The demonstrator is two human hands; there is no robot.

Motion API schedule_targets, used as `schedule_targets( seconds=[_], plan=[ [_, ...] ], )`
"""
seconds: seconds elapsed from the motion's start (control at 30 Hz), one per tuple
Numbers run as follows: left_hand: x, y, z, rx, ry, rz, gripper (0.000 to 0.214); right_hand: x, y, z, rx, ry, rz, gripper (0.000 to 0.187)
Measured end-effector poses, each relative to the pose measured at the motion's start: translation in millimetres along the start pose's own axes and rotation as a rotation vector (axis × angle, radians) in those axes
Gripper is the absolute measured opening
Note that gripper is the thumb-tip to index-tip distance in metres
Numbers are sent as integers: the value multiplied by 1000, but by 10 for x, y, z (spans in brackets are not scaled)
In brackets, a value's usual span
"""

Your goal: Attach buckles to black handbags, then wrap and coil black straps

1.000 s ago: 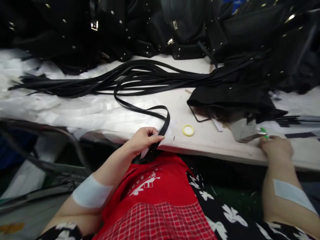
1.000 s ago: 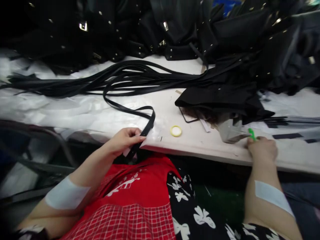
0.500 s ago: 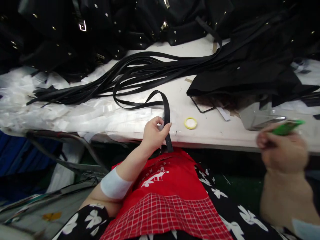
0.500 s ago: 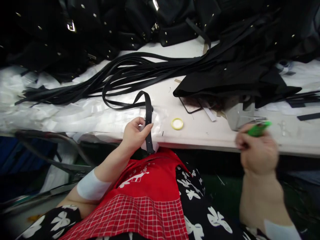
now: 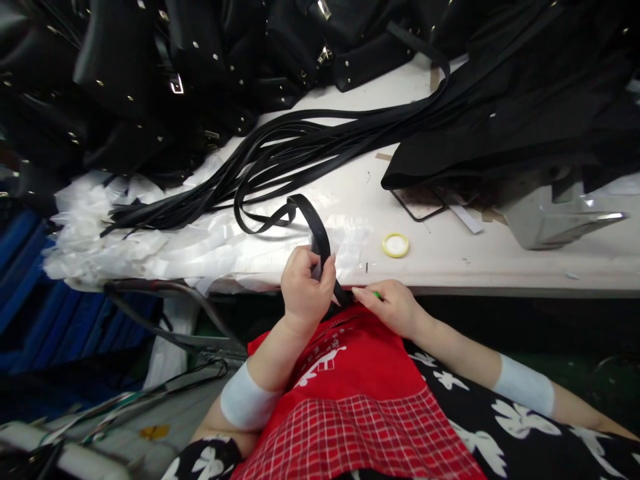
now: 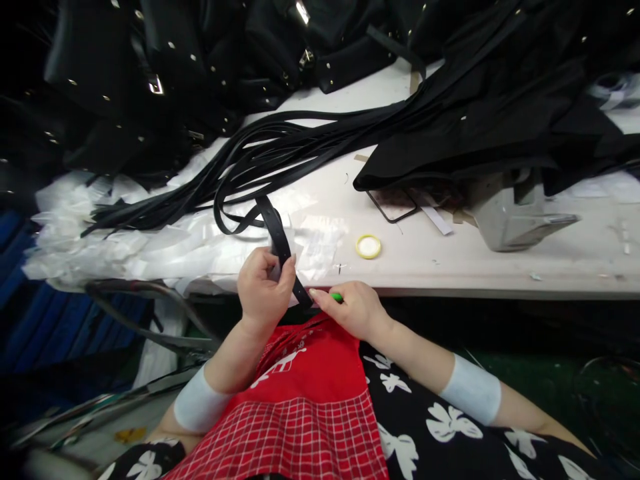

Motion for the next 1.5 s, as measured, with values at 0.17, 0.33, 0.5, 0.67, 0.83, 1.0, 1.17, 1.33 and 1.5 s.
schedule_targets(
  seconds=[0.17,0.33,0.5,0.67,0.83,1.0,1.17,1.33,1.5],
  plan=[
    [-18,3,-5,8,-47,10,27,-72,-43,38,-40,-32,-44,63],
    [-13,2,3,16,-55,5,28,-114,-95,56,-25,-28,-76,65],
    [-2,17,1,21,-38,-11,27,-129,-132,58,-13,-34,-85,65],
    [162,12,-29,40,218,-123,28,-133,-122,61,1,-47,1,65],
    [393,-105,-121,87,779,-554,38,-85,-140,54,43,-83,280,64],
    [466,-162,-154,134,1035,-714,51,86,-172,80,66,-40,367,61],
    [492,-152,-182,85,1031,-712,50,294,-203,106,82,-20,417,58],
    [478,-172,-206,67,1010,-675,51,365,-225,119,93,-21,478,57],
    [487,-193,-222,68,1042,-671,52,338,-246,100,122,-85,582,63]
  ],
)
Point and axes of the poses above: each hand's wrist, its own z-axis towards the middle knuckle, its own y-axis out of the back of the hand, x = y × z, the point moved 6 cm from there along z, towards the middle knuckle, and after that the axes turned 13 degrees about -x, right-handed, at the moved point
